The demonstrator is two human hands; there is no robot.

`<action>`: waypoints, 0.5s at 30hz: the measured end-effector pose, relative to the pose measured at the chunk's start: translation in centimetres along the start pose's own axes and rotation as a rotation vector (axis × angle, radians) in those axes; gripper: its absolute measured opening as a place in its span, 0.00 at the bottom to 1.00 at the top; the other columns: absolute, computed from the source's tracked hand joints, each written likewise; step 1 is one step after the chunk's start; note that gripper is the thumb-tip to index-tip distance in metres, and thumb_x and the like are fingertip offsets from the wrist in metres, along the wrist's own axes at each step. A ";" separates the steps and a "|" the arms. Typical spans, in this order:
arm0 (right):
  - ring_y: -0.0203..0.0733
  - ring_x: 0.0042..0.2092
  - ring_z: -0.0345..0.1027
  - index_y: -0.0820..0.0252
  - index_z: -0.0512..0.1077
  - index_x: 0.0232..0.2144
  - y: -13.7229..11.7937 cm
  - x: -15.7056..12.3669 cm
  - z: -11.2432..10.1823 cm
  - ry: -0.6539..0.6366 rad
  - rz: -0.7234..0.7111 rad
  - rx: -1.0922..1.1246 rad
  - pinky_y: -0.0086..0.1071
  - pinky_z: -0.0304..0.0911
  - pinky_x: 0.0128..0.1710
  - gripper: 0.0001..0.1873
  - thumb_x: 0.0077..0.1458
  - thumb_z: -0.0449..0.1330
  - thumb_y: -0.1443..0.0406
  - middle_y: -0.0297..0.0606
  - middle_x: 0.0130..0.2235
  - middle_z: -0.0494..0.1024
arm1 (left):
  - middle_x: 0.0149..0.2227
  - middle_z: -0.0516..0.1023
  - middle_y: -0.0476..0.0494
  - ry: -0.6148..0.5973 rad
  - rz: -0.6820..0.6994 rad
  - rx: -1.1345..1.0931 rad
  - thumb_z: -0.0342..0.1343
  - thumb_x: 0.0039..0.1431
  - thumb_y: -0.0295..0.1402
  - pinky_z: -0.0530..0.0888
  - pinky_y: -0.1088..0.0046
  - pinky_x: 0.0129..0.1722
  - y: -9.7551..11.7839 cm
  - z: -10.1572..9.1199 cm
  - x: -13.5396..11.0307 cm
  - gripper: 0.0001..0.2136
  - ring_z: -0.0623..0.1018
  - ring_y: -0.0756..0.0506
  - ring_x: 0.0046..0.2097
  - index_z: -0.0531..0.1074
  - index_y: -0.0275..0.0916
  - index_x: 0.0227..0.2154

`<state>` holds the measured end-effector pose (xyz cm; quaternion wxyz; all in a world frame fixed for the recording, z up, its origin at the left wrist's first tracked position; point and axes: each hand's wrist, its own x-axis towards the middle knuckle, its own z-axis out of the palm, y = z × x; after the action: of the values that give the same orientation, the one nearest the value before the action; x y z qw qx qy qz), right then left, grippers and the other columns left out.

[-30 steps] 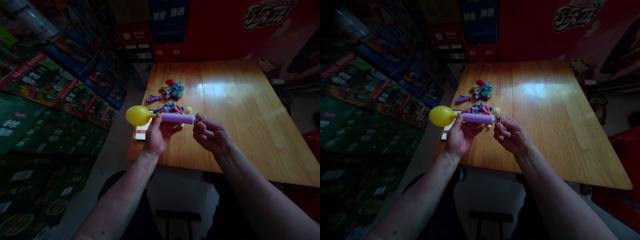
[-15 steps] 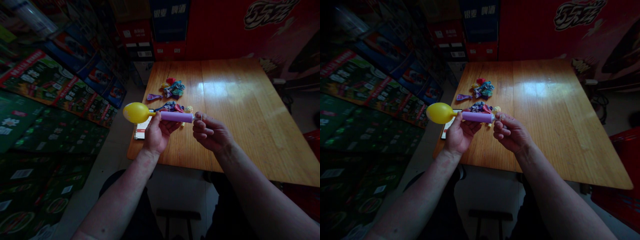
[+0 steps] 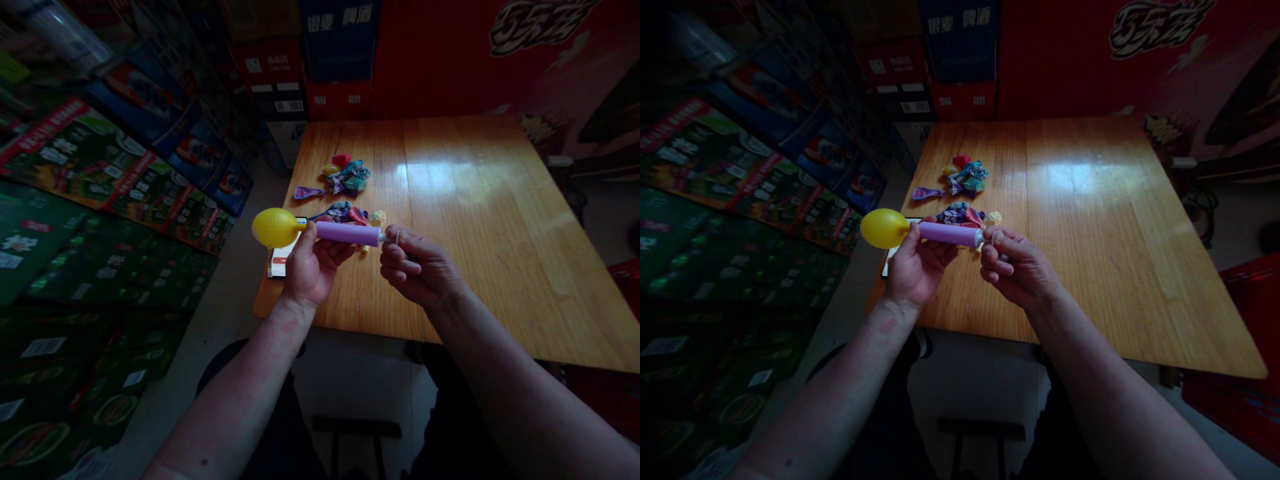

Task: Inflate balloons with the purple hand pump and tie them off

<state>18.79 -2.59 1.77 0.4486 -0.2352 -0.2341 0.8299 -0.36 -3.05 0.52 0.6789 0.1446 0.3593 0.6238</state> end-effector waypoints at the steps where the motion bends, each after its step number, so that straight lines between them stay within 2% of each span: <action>1: 0.23 0.19 0.42 0.59 0.73 0.39 0.0 0.0 0.0 -0.002 0.001 -0.006 0.19 0.62 0.22 0.07 0.61 0.67 0.64 0.24 0.25 0.71 | 0.41 0.87 0.39 0.002 0.008 0.006 0.57 0.72 0.47 0.83 0.63 0.48 0.0 0.0 0.1 0.17 0.87 0.41 0.43 0.78 0.40 0.52; 6: 0.24 0.19 0.38 0.58 0.73 0.38 -1.2 -0.1 0.2 0.027 0.000 -0.033 0.20 0.60 0.21 0.05 0.62 0.66 0.64 0.24 0.25 0.68 | 0.42 0.87 0.39 -0.015 0.022 0.002 0.57 0.72 0.46 0.83 0.64 0.46 0.5 -0.1 0.5 0.18 0.87 0.41 0.43 0.77 0.40 0.55; 11: 0.25 0.20 0.35 0.57 0.73 0.36 -2.7 -0.8 0.0 0.085 -0.013 -0.018 0.19 0.56 0.20 0.03 0.65 0.63 0.66 0.24 0.24 0.66 | 0.39 0.87 0.39 0.025 0.086 0.009 0.55 0.74 0.46 0.83 0.69 0.43 1.8 -0.8 1.2 0.18 0.87 0.43 0.42 0.78 0.39 0.54; 15: 0.24 0.19 0.37 0.58 0.74 0.36 -2.1 -0.8 -0.5 0.055 0.000 0.042 0.18 0.57 0.21 0.02 0.63 0.63 0.68 0.24 0.24 0.66 | 0.44 0.87 0.37 -0.013 0.102 0.052 0.56 0.73 0.47 0.83 0.66 0.46 1.3 -0.4 0.5 0.18 0.87 0.40 0.47 0.78 0.41 0.53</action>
<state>20.85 -2.17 2.82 0.4596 -0.2485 -0.2040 0.8279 -1.63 -2.42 0.94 0.6448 0.1843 0.3630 0.6470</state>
